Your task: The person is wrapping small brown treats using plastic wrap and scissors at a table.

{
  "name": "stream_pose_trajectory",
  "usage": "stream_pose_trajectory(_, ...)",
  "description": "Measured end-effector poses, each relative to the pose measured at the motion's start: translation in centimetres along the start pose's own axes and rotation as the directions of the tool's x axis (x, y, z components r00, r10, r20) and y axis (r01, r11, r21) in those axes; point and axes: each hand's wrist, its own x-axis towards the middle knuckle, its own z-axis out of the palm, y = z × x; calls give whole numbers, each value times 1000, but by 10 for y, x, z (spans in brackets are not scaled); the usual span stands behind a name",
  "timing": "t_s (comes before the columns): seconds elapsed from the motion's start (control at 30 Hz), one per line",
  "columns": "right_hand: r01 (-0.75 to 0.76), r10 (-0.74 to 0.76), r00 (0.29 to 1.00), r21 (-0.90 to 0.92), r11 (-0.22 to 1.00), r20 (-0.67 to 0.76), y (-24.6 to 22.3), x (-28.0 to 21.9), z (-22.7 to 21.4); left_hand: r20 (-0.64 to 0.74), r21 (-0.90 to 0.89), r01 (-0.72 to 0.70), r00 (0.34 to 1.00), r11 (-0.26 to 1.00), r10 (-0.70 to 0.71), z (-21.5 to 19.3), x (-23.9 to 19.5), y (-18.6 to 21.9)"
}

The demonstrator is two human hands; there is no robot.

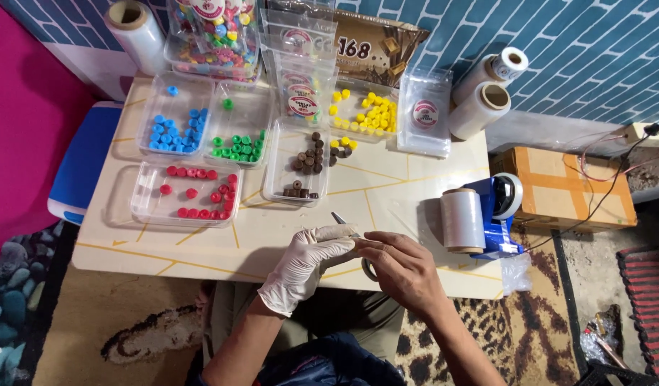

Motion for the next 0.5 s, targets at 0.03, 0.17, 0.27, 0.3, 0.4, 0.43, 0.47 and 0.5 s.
stream_pose_trajectory(0.03,5,-5,1000,-2,1000,-2,1,-1,-1,3,1,-5,1000,1000,5,-3,3,-5)
stream_pose_trajectory(0.17,-16,16,997,9,1000,71,6,-10,-7,-29,-86,38,999,996,-41,-6,7,-6)
stream_pose_trajectory(0.27,-65,62,991,21,998,120,6,-14,-8,0,-107,61,998,992,-61,-15,14,-12)
stream_pose_trajectory(0.3,-82,78,991,36,996,104,5,-15,-8,18,-133,35,999,990,-33,-19,18,-18)
stream_pose_trajectory(0.4,-127,125,989,23,992,81,3,-15,-10,51,-211,-22,998,977,33,-13,16,-14)
stream_pose_trajectory(0.43,-128,126,989,22,991,79,5,-16,-10,53,-209,-20,998,978,32,-10,15,-12)
stream_pose_trajectory(0.47,-172,170,983,14,985,72,7,-17,-9,37,-211,-10,999,977,18,-7,15,-9)
stream_pose_trajectory(0.5,-218,217,974,9,976,66,7,-20,-8,18,-212,2,1000,977,2,-5,14,-7)
